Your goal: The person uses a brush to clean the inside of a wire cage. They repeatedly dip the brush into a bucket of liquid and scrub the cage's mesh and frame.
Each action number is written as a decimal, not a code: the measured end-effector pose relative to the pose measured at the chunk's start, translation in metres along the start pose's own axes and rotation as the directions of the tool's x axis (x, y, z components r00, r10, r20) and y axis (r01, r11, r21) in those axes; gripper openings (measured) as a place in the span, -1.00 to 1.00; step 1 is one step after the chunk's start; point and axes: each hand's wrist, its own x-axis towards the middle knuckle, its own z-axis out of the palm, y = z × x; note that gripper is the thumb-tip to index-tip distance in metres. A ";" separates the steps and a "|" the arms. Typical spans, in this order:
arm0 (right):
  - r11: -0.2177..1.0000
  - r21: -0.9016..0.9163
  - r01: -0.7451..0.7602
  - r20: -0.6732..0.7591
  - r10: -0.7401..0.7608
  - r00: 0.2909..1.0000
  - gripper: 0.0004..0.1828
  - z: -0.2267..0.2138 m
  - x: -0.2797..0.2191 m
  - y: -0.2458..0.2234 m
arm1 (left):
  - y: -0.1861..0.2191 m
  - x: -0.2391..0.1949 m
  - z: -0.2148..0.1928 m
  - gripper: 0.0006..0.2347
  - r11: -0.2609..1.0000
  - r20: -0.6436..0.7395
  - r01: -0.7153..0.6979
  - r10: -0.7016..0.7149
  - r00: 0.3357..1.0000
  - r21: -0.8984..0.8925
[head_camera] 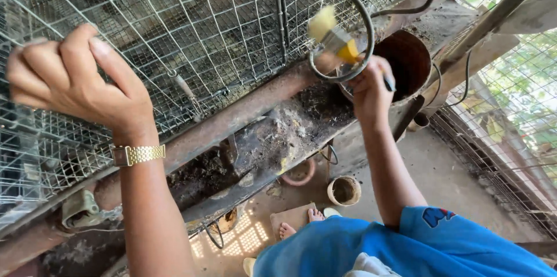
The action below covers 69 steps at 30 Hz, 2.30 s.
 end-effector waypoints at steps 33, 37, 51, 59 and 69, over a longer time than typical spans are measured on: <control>0.998 -0.036 0.044 0.205 -0.035 0.978 -0.85 -0.017 0.005 -0.005 | 0.006 -0.007 -0.008 -0.70 0.995 0.176 0.041 -0.056 0.983 0.086; 0.984 -0.004 0.179 -0.017 -0.179 0.984 -0.78 -0.013 0.026 -0.018 | 0.005 -0.004 -0.012 -0.70 0.998 0.173 0.007 -0.018 0.985 0.064; 0.983 0.112 0.145 0.009 -0.147 0.989 -0.80 -0.009 0.035 -0.007 | -0.003 -0.003 -0.007 -0.65 0.996 0.112 -0.066 0.059 0.992 0.057; 0.976 0.218 -0.027 0.116 0.001 0.993 -0.86 0.011 0.014 0.011 | -0.005 -0.006 -0.003 -0.64 0.991 0.073 -0.091 0.084 0.994 0.101; 0.948 0.317 0.016 0.174 -0.074 0.982 -0.79 0.010 0.029 0.016 | -0.004 -0.005 -0.006 -0.65 0.995 0.111 -0.064 0.055 0.992 0.082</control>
